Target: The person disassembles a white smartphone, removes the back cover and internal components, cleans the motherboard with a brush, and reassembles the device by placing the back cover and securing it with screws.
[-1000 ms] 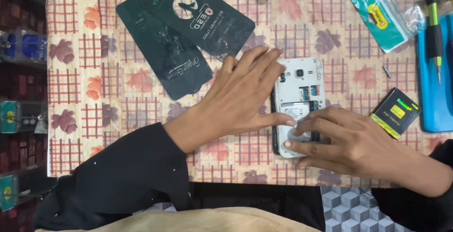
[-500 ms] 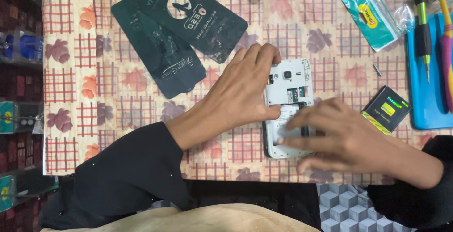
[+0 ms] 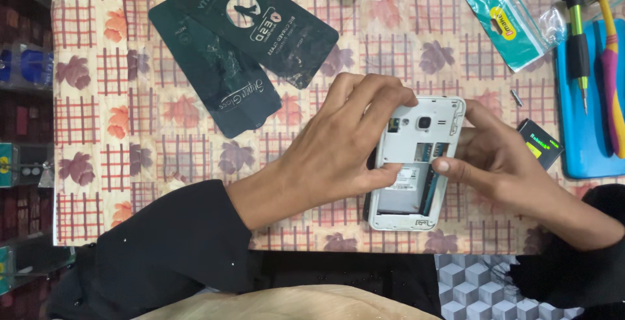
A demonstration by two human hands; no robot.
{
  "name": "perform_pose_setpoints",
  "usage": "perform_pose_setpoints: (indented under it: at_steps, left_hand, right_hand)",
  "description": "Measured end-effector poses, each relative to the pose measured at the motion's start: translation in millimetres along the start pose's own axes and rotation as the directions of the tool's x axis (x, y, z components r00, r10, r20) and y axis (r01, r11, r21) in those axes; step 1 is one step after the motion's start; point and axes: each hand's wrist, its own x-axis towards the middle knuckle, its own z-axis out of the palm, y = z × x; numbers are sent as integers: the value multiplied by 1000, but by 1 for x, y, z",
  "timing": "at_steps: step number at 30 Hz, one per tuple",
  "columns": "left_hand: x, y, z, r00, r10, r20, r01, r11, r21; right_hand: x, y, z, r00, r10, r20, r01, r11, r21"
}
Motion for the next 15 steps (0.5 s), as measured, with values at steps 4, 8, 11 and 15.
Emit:
perform_pose_setpoints:
  at_steps: [4, 8, 11, 15]
  left_hand:
    - [0, 1, 2, 969, -216, 116, 239, 939, -249]
    - [2, -10, 6, 912, -344, 221, 408, 798, -442]
    - [-2, -14, 9, 920, -349, 180, 390, 754, -529]
    - [-5, -13, 11, 920, -361, 154, 385, 751, -537]
  right_hand:
    - [1, -3, 0, 999, -20, -42, 19, 1000, -15]
    - [2, -6, 1, 999, -14, -51, 13, 1000, -8]
    - [1, -4, 1, 997, 33, -67, -35, 999, -24]
    - [0, 2, -1, 999, 9, -41, -9, 1000, -13]
